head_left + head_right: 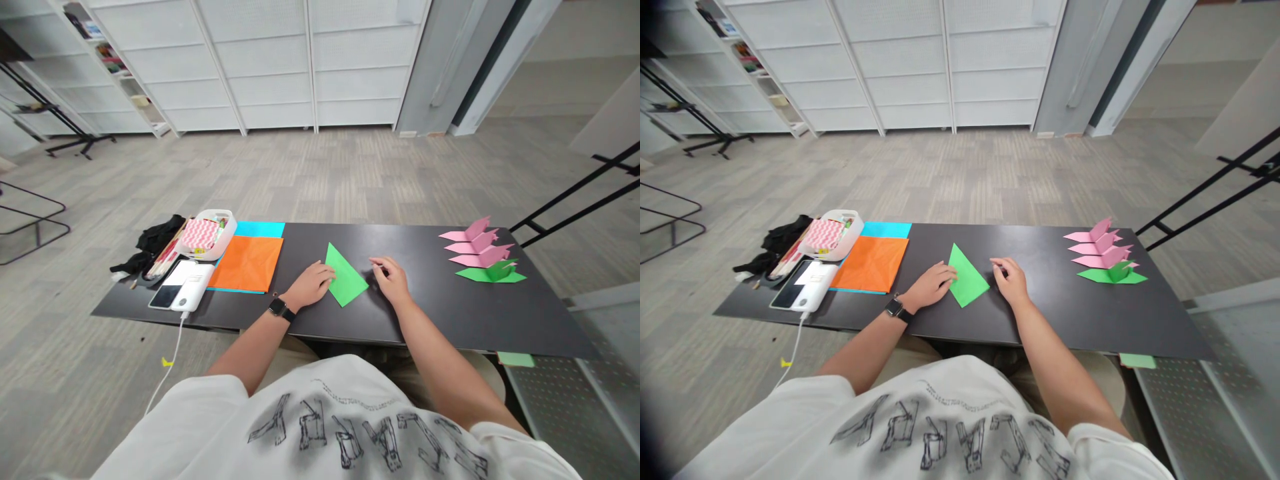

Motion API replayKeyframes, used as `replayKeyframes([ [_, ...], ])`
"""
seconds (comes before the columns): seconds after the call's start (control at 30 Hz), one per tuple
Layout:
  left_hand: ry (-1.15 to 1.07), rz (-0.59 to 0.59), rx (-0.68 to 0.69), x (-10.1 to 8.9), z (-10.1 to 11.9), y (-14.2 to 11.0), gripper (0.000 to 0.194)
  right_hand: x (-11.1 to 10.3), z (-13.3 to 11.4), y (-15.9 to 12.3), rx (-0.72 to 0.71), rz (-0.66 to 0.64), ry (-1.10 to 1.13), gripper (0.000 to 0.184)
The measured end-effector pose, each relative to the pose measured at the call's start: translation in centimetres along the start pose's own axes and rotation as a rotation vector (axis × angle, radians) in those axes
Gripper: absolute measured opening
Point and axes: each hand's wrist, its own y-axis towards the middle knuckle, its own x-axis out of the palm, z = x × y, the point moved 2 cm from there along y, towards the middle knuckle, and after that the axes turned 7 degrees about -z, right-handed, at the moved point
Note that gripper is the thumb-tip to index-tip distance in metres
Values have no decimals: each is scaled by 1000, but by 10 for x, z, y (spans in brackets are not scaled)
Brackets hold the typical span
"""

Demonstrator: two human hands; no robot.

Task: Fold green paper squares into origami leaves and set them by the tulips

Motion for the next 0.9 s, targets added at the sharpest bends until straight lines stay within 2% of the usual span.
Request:
replayKeyframes([
  [0.07, -24, -38, 33, -3, -2, -4, 25, -1, 0, 0, 2, 1, -12, 28],
  [0.17, -16, -41, 24, -3, -4, -4, 35, -1, 2, -1, -34, -19, -48, 37],
  [0.33, -5, 16, -32, 6, -8, 8, 22, 5, -1, -1, -219, -189, -134, 59],
  [0.47, -4, 83, -90, 13, -11, 13, 20, 9, -3, -3, -257, -292, -228, 66],
  [0.53, -3, 97, -104, 14, -11, 14, 22, 11, -4, -3, -253, -295, -263, 62],
  [0.7, 4, 98, -79, 15, -5, 12, 22, 12, 1, 0, -174, -189, -297, 19],
  [0.9, 29, 39, 15, 18, 5, 7, 19, 10, 8, 0, -66, -97, -284, 14],
])
